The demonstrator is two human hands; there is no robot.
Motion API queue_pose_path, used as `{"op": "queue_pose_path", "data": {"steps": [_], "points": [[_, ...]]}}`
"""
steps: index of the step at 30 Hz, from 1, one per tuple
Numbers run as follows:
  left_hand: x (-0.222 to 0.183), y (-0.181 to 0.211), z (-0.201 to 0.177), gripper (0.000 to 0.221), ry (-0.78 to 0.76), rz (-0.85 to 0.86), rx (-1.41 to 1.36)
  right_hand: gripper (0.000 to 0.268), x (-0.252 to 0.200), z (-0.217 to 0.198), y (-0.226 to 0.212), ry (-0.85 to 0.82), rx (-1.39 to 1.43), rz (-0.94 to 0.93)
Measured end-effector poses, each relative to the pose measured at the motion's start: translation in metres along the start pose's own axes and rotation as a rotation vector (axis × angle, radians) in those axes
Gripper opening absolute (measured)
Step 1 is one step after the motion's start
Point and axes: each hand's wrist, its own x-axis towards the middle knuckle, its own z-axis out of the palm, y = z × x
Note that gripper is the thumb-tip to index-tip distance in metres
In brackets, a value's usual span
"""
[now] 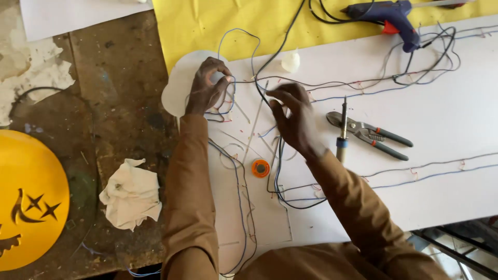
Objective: Soldering electrical wires onto a sign template using a soldering iron and solder
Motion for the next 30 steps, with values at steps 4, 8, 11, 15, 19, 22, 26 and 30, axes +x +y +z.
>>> {"op": "queue_pose_path", "data": {"steps": [4,8,11,15,19,22,26,30], "points": [[-0.005,0.012,-0.003,0.013,0.018,-0.058,-0.063,0.013,0.05,0.092,0.049,-0.064,-0.097,-0.071],[0.0,0.016,-0.009,0.007,-0.052,-0.096,-0.037,0.01,0.054,0.131,0.069,-0.022,-0.145,-0.027],[0.0,0.019,-0.008,0.007,-0.055,-0.098,-0.049,0.007,0.05,0.136,0.071,0.002,-0.162,-0.012],[-0.002,0.02,-0.007,0.007,-0.049,-0.081,0.023,0.006,0.047,0.136,0.066,0.045,-0.2,-0.054],[0.002,0.029,-0.009,0.004,-0.119,-0.083,0.089,0.011,0.044,0.141,0.075,0.039,-0.236,-0.076],[0.011,0.04,-0.011,0.006,-0.177,-0.042,0.258,0.009,0.045,0.142,0.079,0.052,-0.233,-0.115],[0.011,0.058,-0.004,0.004,-0.153,0.148,0.557,0.007,0.044,0.134,0.066,0.015,-0.233,-0.094],[0.009,0.073,0.002,0.009,-0.072,0.27,0.75,0.009,0.046,0.132,0.061,-0.025,-0.273,-0.085]]}}
